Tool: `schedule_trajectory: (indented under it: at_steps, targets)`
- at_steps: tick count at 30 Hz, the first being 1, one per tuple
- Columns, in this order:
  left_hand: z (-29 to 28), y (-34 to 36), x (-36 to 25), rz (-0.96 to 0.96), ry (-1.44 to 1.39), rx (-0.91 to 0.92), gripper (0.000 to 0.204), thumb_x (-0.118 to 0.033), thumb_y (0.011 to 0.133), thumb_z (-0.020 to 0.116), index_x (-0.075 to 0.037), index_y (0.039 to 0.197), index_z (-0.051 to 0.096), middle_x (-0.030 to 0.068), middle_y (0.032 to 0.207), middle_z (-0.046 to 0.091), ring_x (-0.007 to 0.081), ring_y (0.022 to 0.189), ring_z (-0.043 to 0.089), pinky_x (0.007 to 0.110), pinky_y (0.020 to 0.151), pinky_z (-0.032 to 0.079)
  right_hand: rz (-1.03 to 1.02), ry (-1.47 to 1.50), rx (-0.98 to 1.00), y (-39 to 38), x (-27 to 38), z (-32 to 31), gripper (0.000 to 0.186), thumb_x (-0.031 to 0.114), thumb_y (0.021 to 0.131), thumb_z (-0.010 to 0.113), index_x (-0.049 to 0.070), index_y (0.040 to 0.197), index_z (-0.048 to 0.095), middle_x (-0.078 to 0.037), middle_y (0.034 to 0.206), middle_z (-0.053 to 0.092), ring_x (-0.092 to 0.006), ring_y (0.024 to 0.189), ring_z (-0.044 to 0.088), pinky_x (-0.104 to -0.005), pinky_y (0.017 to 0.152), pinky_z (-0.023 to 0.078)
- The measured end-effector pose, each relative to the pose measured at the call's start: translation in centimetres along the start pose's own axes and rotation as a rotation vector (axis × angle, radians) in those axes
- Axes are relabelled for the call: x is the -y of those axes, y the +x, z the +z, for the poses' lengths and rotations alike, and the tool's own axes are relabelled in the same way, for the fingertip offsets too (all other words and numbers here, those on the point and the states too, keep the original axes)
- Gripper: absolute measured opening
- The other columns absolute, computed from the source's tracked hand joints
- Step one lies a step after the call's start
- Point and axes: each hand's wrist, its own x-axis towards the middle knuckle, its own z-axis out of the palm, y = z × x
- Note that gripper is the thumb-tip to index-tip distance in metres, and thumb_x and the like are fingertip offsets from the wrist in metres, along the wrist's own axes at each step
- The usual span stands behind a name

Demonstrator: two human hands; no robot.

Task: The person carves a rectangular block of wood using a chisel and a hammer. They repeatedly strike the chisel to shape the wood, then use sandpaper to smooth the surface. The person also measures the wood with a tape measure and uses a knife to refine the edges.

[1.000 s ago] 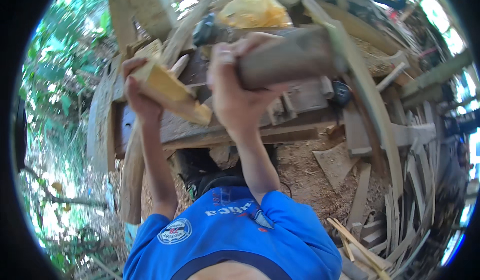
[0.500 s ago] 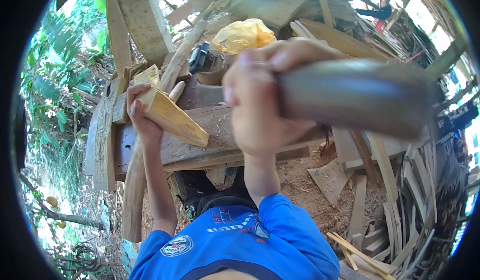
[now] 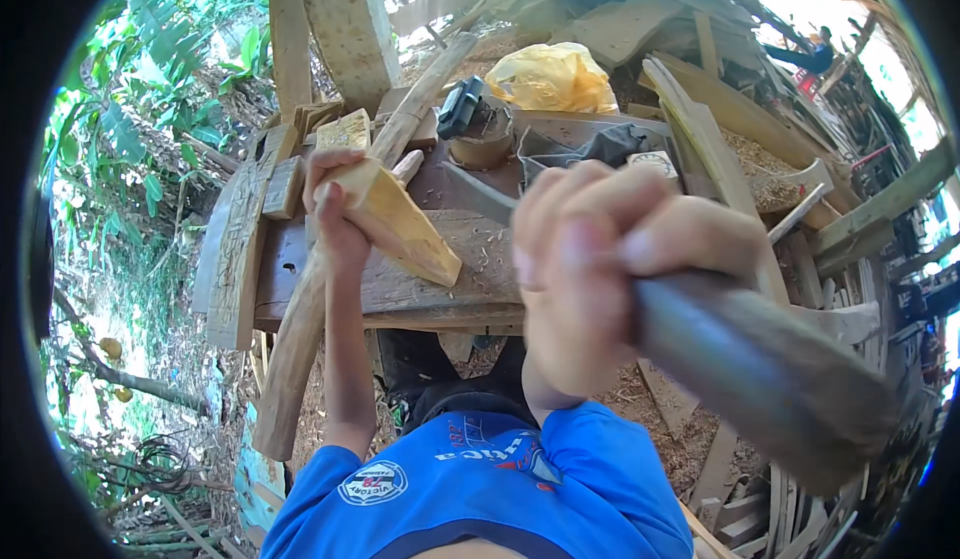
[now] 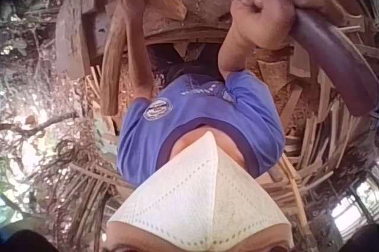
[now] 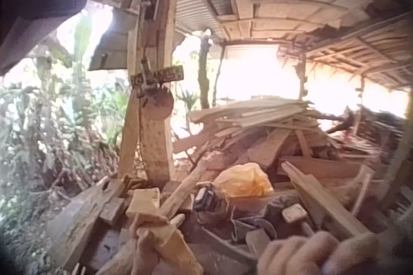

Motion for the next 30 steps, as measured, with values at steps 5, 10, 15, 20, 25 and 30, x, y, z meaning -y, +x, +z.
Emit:
schedule_trajectory:
  at_steps: [5,10,15,20,25,30]
  targets:
    - [-0.4,0.2,-0.5,-0.035,-0.042,-0.002,0.041,-0.037,0.079,0.053,0.002,0.094,0.054,0.0095,0.093,0.058,0.0151,0.088,0.054,0.027,0.079,0.041,0.294,-0.514,0.087,-6.5,-5.9,-0.2,0.020,0.002,0.074,0.059,0.006,0.088,0.046,-0.006,0.077,0.053,-0.0112,0.059,0.049,-0.0249,0.058,0.043]
    - [-0.2,-0.1,-0.5,0.001,-0.049,0.003,0.037,-0.032,0.079,0.055,0.002,0.093,0.055,0.0090,0.090,0.059,0.0138,0.084,0.055,0.025,0.077,0.042,0.012,-0.070,-0.102,-0.4,-0.1,1.4,0.018,0.000,0.068,0.049,0.007,0.083,0.042,-0.006,0.061,0.042,-0.0117,0.046,0.038,-0.0233,0.042,0.031]
    - [0.7,0.1,-0.5,-0.001,-0.080,0.028,0.038,-0.033,0.078,0.055,0.002,0.093,0.055,0.0092,0.089,0.059,0.0136,0.084,0.055,0.025,0.076,0.042,0.157,-0.441,-0.281,-5.4,-3.4,-2.8,0.016,-0.001,0.072,0.046,0.008,0.085,0.042,-0.002,0.063,0.043,-0.0108,0.047,0.040,-0.0211,0.044,0.033]
    - [-0.7,-0.4,-0.3,-0.044,-0.087,-0.006,0.041,-0.036,0.077,0.055,0.002,0.092,0.054,0.0095,0.089,0.059,0.0142,0.083,0.055,0.026,0.076,0.042,0.239,-0.353,-0.211,-5.6,-4.2,0.3,0.025,-0.009,0.069,0.046,0.006,0.087,0.040,-0.003,0.068,0.046,-0.0106,0.046,0.042,-0.0224,0.040,0.036]
    - [-1.0,-1.2,-0.4,-0.025,-0.143,0.021,0.045,-0.039,0.075,0.056,0.002,0.092,0.054,0.0098,0.089,0.058,0.0146,0.082,0.055,0.026,0.076,0.042,-0.105,0.104,-0.067,-0.1,3.1,0.6,0.013,0.000,0.068,0.044,0.010,0.077,0.041,-0.003,0.055,0.039,-0.0129,0.043,0.038,-0.0243,0.038,0.031]
    - [-1.2,-1.5,-1.2,-0.029,-0.093,-0.026,0.043,-0.037,0.074,0.056,0.003,0.091,0.054,0.0109,0.089,0.059,0.0152,0.084,0.056,0.028,0.077,0.043,0.084,-0.062,-0.080,-5.3,-2.0,0.7,0.020,-0.007,0.075,0.046,0.006,0.086,0.036,-0.005,0.061,0.043,-0.0121,0.041,0.038,-0.0259,0.038,0.035]
